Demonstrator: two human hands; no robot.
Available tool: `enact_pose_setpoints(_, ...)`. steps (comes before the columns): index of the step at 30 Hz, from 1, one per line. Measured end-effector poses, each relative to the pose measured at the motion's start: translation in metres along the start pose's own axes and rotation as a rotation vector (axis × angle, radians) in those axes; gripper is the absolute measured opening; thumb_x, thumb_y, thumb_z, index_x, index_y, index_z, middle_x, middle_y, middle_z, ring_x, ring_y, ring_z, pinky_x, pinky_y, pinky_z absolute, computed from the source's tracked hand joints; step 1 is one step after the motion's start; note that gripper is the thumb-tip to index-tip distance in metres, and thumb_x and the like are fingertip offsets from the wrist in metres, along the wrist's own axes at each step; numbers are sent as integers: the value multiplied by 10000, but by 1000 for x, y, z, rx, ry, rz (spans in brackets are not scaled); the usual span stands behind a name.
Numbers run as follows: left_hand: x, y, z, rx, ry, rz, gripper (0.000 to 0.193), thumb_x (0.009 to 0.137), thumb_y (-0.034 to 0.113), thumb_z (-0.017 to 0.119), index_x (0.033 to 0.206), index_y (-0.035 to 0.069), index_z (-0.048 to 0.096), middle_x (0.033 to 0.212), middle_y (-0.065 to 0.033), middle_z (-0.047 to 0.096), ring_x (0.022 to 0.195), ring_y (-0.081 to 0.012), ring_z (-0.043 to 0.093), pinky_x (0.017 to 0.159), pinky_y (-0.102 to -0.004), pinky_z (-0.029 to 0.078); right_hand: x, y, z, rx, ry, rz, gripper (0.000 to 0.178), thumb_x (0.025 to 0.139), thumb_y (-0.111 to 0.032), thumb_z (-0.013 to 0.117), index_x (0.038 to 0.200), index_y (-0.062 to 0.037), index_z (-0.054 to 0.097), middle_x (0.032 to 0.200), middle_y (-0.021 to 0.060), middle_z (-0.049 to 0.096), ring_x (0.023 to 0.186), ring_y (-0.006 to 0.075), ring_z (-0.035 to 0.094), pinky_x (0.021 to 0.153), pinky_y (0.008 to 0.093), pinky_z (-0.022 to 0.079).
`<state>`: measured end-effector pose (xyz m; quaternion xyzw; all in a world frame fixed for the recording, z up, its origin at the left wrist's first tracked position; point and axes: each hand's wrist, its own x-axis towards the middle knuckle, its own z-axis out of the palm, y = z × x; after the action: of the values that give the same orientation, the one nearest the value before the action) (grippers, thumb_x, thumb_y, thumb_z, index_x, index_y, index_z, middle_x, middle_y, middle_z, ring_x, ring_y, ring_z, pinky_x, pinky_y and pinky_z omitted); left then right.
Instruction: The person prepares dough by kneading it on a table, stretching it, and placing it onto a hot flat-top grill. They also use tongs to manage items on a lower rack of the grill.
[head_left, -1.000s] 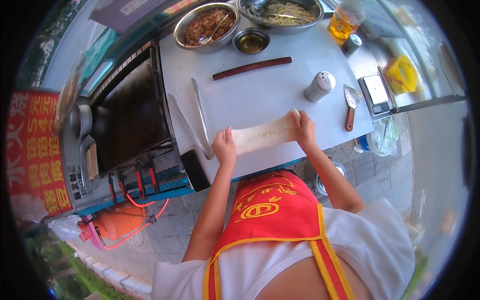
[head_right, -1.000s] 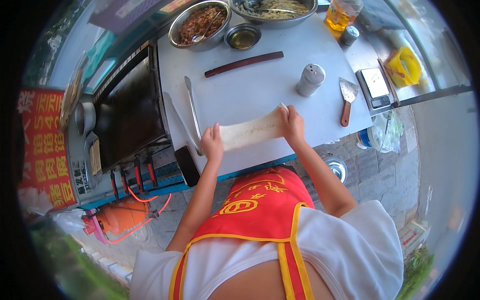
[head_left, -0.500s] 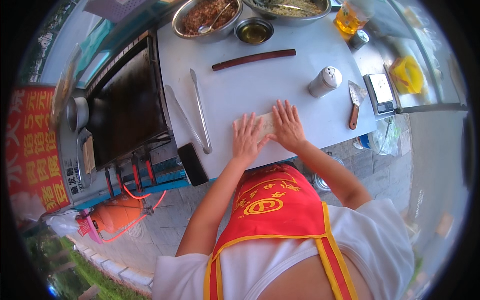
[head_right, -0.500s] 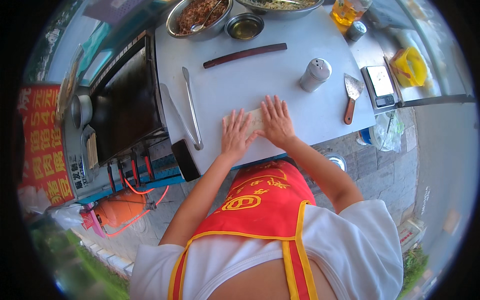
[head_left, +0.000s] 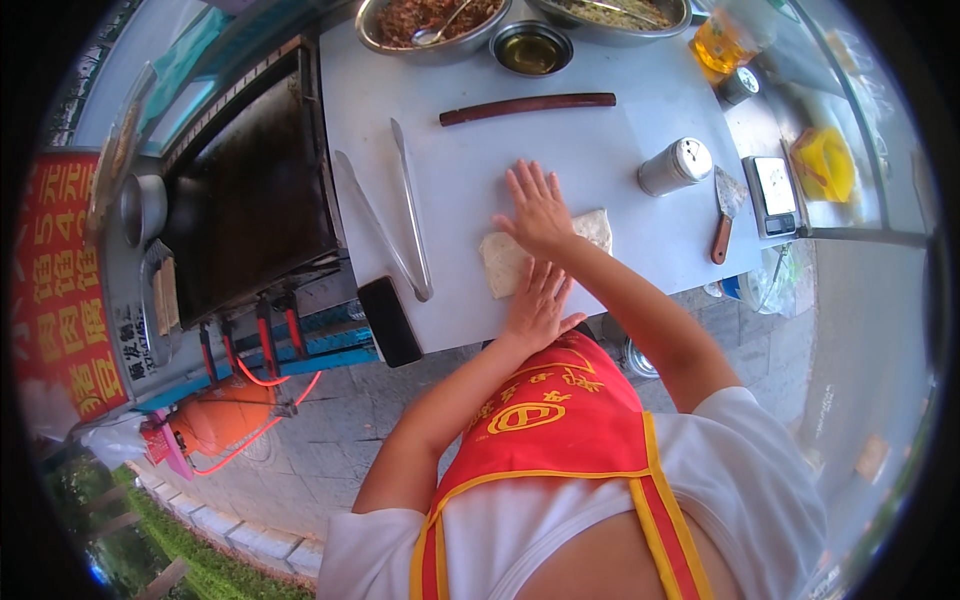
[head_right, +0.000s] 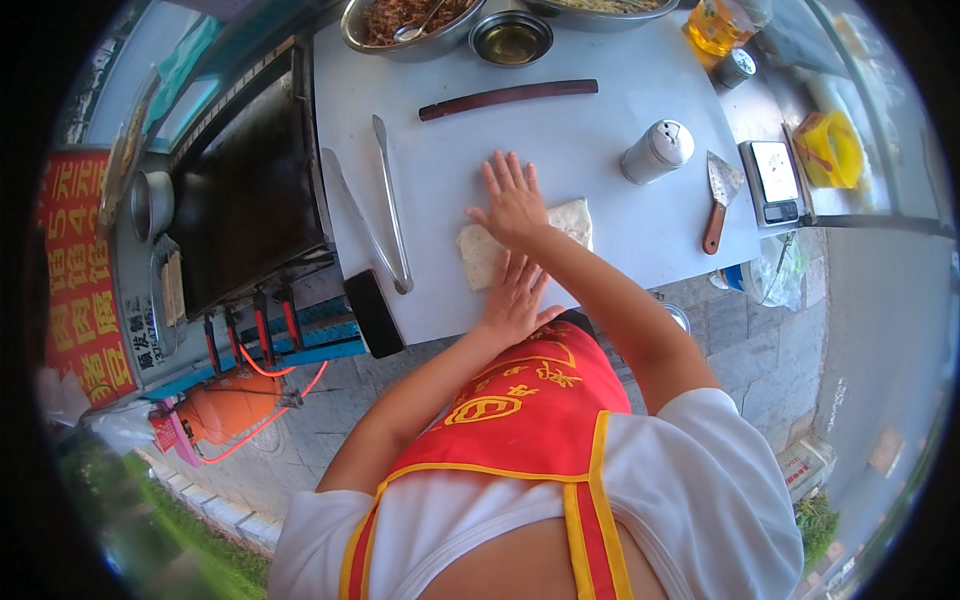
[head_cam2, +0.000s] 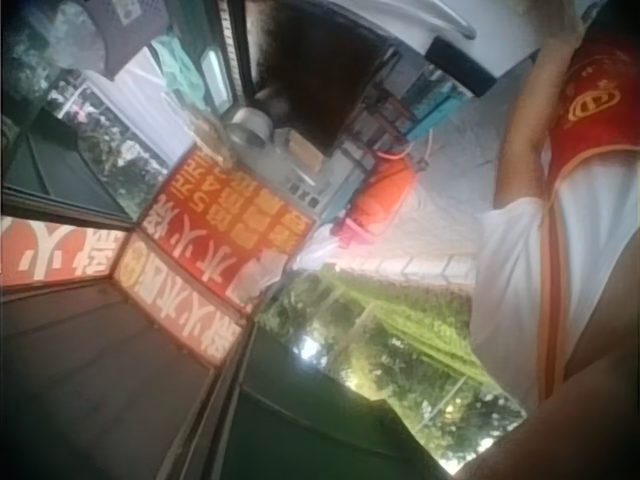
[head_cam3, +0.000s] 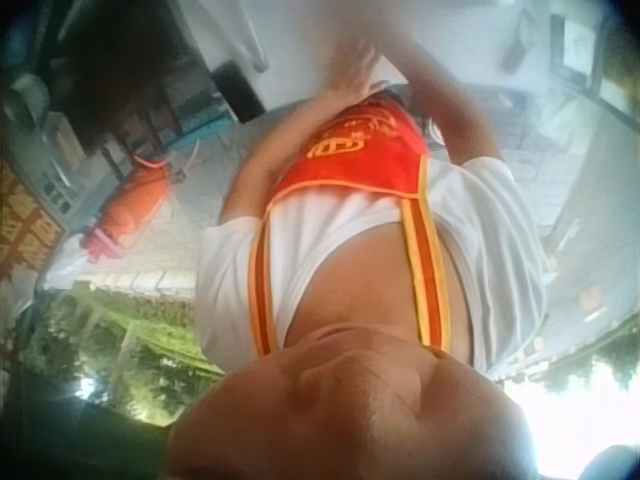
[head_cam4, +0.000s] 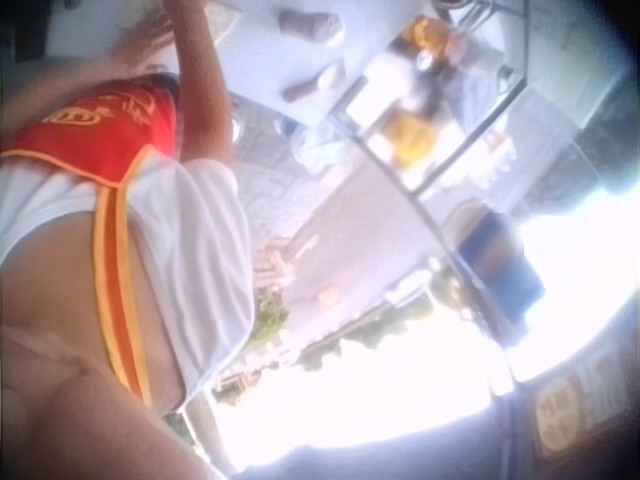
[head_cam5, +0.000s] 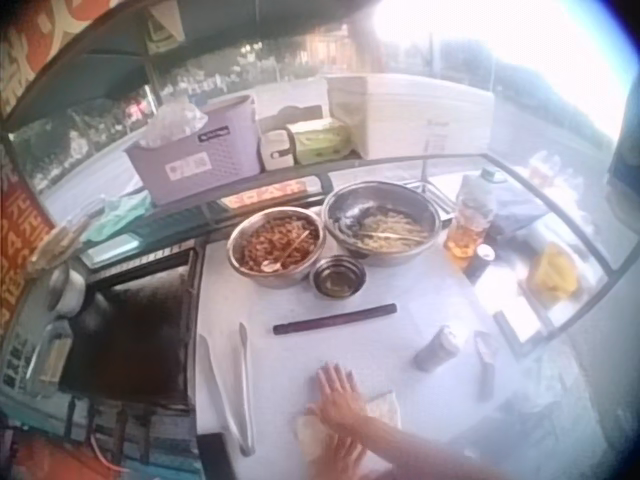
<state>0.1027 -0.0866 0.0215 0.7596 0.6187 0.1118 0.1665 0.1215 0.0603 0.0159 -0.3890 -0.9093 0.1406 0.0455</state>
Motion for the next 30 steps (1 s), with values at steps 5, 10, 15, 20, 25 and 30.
enact_pose_setpoints(5, -3, 6, 2, -137, 103, -12, 714, 846, 439, 592, 1374, 6, 383, 1454, -186, 314, 1390, -372, 199, 1128, -537, 135, 14, -2, 5, -49, 52, -84, 717, 933, -510, 414, 1448, -31, 275, 1530, 153, 207, 1434, 311, 124, 1156, 484, 91)
enact_pose_setpoints(10, 0, -10, -14, -213, 276, -10, 649, 880, 316, 577, 1400, 5, 344, 1493, -185, 263, 1401, -383, 179, 1106, -555, 179, 6, 39, -10, -32, 39, -65, 676, 941, -494, 407, 1440, -50, 303, 1530, 127, 222, 1434, 294, 133, 1158, 489, 84)
enact_pose_setpoints(15, 12, -37, -7, -82, 145, -126, 647, 936, 392, 447, 1438, 16, 285, 1504, -183, 257, 1406, -382, 188, 1126, -550, 108, -1, 68, -15, -126, 68, -75, 630, 950, -459, 407, 1429, -58, 326, 1525, 128, 232, 1430, 296, 151, 1159, 489, 90)
enact_pose_setpoints(20, 7, -44, -31, -114, 231, -121, 707, 913, 428, 496, 1450, 27, 272, 1526, -148, 227, 1422, -345, 157, 1128, -557, 103, -54, 60, -48, -99, -21, -214, 660, 930, -478, 436, 1430, -64, 321, 1524, 113, 238, 1427, 284, 168, 1158, 494, 105)
enact_pose_setpoints(25, 0, -60, -23, 48, -9, -61, 706, 927, 467, 452, 1471, 67, 246, 1547, -135, 169, 1436, -335, 100, 1125, -585, 65, -121, 72, -50, 65, -242, -498, 744, 859, -488, 558, 1442, -103, 303, 1532, 96, 226, 1435, 272, 148, 1160, 502, 91)
enact_pose_setpoints(30, -12, -67, -49, -112, 348, -217, 512, 879, 320, 575, 1302, 55, 464, 1328, -141, 456, 1246, -331, 400, 1015, -502, 287, -127, 62, -82, -22, -215, -363, 748, 837, -456, 605, 1437, -114, 319, 1524, 99, 244, 1429, 275, 165, 1159, 504, 98)
